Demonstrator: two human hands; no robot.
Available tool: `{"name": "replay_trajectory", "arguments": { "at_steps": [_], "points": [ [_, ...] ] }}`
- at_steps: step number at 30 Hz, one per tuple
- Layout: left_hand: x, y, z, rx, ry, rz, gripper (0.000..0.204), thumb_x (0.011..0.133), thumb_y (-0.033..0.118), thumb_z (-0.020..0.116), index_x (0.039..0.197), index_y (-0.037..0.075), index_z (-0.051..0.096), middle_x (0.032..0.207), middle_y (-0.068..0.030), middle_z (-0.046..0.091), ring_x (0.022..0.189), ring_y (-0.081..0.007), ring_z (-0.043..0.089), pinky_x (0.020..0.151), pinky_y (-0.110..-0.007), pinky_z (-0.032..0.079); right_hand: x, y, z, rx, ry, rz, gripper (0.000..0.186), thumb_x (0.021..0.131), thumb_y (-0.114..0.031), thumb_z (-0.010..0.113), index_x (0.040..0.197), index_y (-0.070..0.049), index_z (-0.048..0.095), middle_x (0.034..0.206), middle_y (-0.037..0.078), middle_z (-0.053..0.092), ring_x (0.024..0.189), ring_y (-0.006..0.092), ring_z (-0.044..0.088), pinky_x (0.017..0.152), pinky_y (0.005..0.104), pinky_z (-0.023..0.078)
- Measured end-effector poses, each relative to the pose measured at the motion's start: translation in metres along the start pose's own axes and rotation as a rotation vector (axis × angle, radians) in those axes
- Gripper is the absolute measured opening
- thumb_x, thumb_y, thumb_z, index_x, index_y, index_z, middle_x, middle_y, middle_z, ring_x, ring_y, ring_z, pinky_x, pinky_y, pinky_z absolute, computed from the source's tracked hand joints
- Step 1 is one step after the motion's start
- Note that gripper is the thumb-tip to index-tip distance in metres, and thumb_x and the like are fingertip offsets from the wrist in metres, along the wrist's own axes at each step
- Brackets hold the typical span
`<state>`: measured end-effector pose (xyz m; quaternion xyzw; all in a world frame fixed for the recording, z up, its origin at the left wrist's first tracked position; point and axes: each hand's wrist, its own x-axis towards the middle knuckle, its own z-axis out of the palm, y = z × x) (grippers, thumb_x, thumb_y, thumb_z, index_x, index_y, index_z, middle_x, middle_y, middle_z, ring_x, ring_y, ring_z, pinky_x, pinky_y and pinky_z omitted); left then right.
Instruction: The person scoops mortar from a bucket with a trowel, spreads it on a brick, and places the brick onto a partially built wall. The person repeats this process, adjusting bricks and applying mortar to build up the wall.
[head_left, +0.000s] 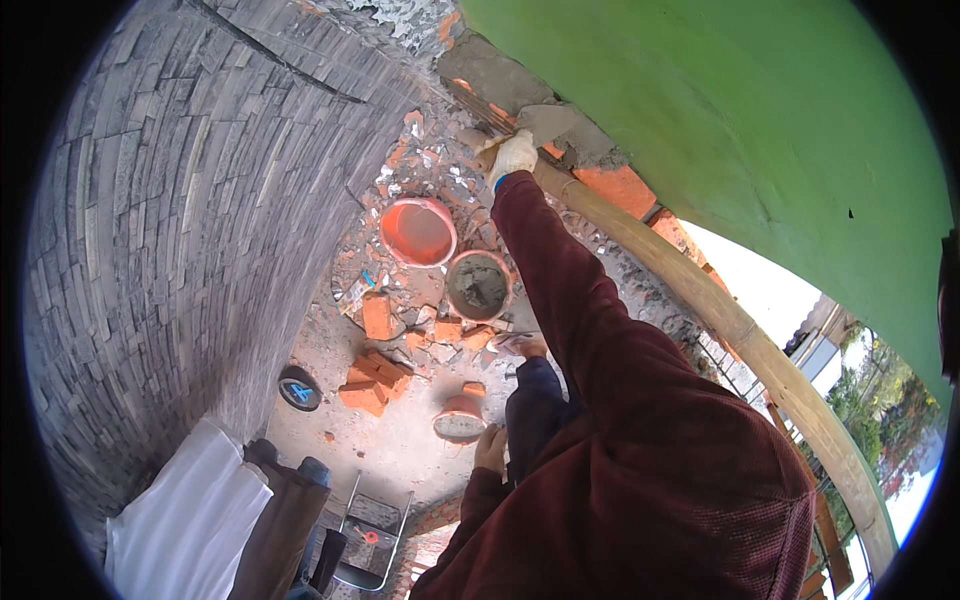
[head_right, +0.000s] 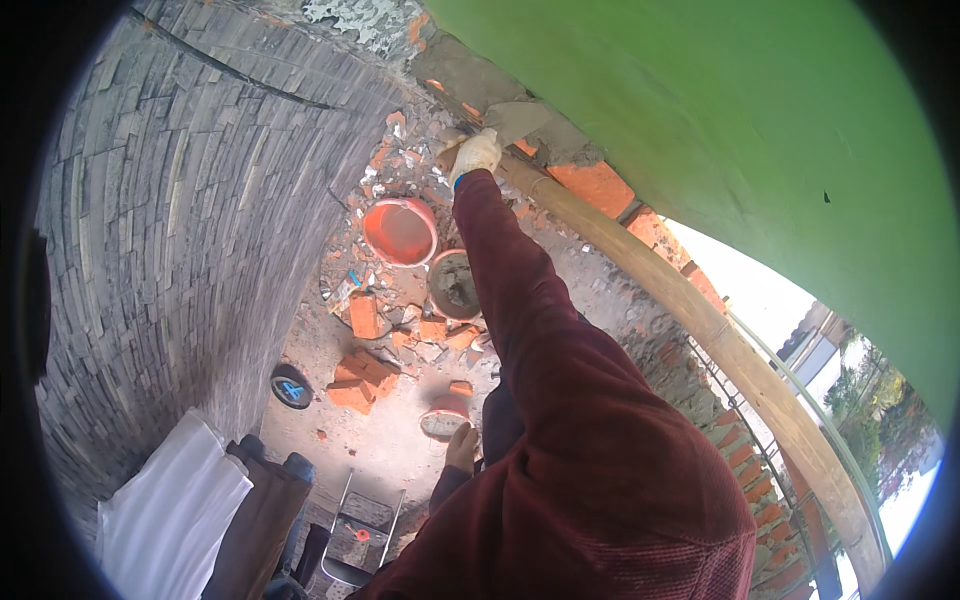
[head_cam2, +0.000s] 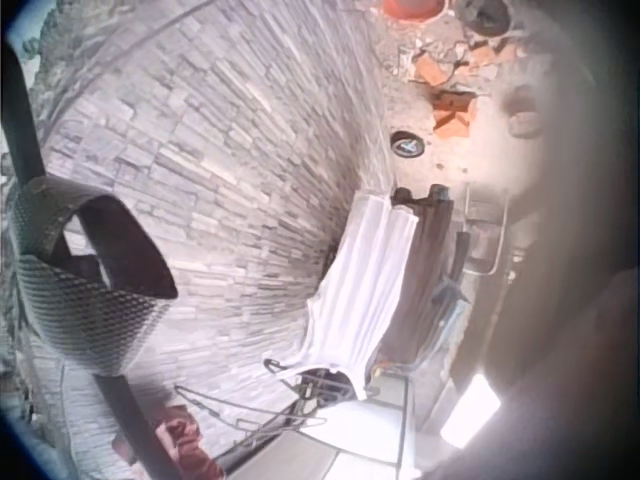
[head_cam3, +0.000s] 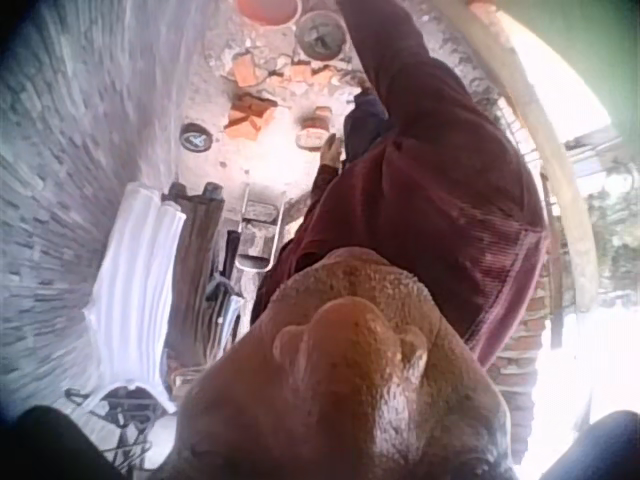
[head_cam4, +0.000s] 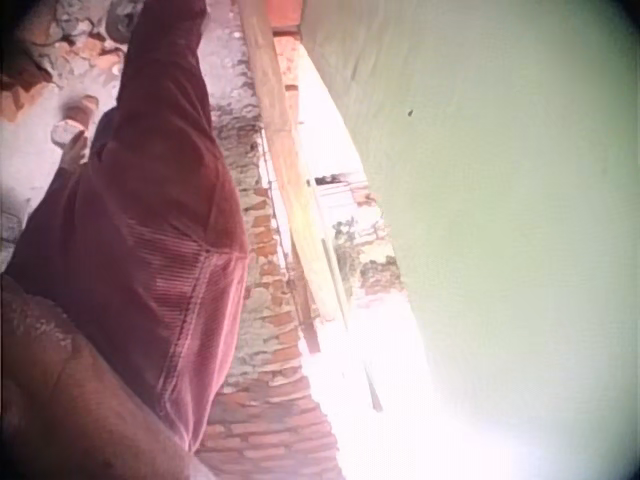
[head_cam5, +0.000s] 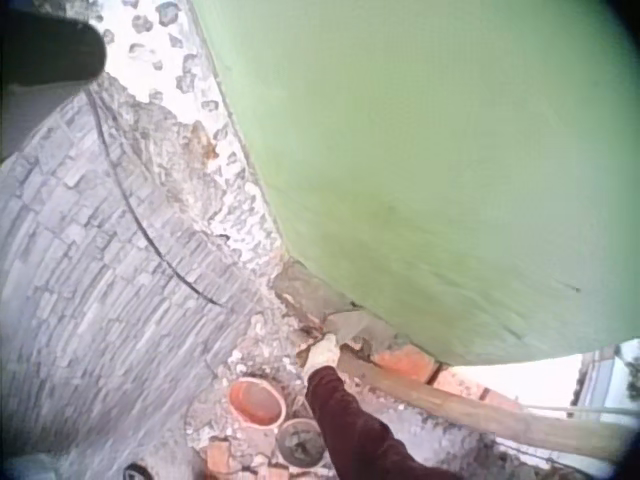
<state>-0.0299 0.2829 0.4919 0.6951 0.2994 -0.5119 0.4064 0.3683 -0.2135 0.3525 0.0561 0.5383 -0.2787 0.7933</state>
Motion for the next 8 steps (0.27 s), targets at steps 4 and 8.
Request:
{"name": "replay_trajectory", "arguments": {
  "at_steps": [4, 8],
  "points": [
    [-0.028, 0.018, 0.027, -0.18, -0.13, 0.018, 0.061, 0.104, 0.025, 0.067, 0.153, -0.004, 0.046, 0.136, -0.0114, 0.061, 0.112, -0.0168, 0.062, 0.095, -0.031, 0.052, -0.013, 0.028, 0.009, -0.416, 0.059, -0.042, 0.046, 0.103, -0.042, 0.041, 0.114, 0.001, 0.053, 0.101, 0.02, 0.065, 0.08, 0.0314, 0.066, 0.072, 0.0455, 0.052],
    [-0.015, 0.045, 0.039, -0.145, -0.035, -0.001, 0.064, 0.102, 0.023, 0.069, 0.153, -0.005, 0.044, 0.13, -0.0106, 0.063, 0.112, -0.0165, 0.06, 0.098, -0.032, 0.05, -0.012, 0.004, -0.006, -0.845, -0.006, -0.115, 0.061, 0.102, -0.041, 0.042, 0.136, 0.008, 0.057, 0.123, 0.028, 0.07, 0.102, 0.0322, 0.072, 0.091, 0.0468, 0.054]
  ]
}}
